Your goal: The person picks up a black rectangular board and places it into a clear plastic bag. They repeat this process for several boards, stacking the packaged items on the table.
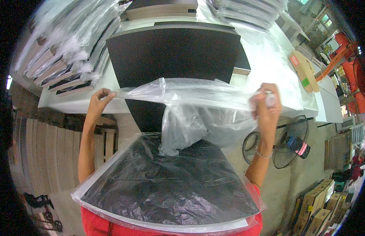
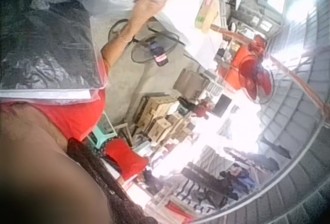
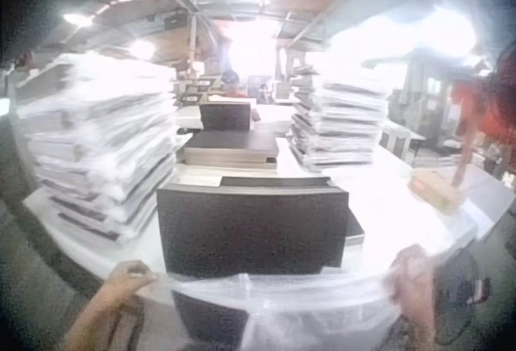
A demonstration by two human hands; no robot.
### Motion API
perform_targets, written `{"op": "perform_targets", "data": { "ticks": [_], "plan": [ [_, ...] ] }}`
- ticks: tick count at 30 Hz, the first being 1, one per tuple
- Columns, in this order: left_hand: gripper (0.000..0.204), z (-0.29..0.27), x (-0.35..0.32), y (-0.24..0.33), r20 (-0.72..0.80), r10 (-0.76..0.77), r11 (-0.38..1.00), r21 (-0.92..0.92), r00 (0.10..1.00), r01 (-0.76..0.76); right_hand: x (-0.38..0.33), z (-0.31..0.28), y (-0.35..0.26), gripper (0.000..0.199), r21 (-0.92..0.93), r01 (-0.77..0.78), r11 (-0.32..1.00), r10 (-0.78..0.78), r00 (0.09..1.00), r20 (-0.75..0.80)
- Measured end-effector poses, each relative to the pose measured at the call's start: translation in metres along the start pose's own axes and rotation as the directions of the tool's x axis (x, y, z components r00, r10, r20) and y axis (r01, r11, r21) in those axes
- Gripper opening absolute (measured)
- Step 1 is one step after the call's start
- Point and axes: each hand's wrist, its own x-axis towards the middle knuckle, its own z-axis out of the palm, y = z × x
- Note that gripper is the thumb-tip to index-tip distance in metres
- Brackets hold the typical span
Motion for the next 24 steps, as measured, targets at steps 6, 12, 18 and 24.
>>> {"op": "perform_targets", "data": {
  "ticks": [6, 12, 18, 24],
  "plan": [
    [0.046, 0.060, -0.018, 0.140, 0.115, 0.739, 0.640, 0.189, 0.664, -0.745, -0.009, 0.062, -0.028, 0.021, 0.124, 0.015, 0.992, -0.061, 0.926, 0.372],
    [0.020, 0.075, 0.003, 0.127, 0.345, 0.534, 0.842, -0.299, 0.772, -0.449, 0.009, 0.076, -0.029, 0.016, -0.012, -0.210, 0.978, 0.044, 0.153, 0.987],
    [0.036, 0.047, 0.016, 0.080, 0.714, 0.294, 0.303, -0.700, 0.636, 0.646, -0.032, 0.051, 0.050, 0.039, 0.313, -0.188, 0.931, -0.029, 0.817, 0.576],
    [0.035, 0.015, 0.004, 0.000, 0.688, 0.323, 0.250, -0.724, 0.650, 0.643, -0.024, 0.052, 0.096, 0.040, 0.603, -0.427, 0.674, -0.285, 0.603, 0.745]
  ]
}}
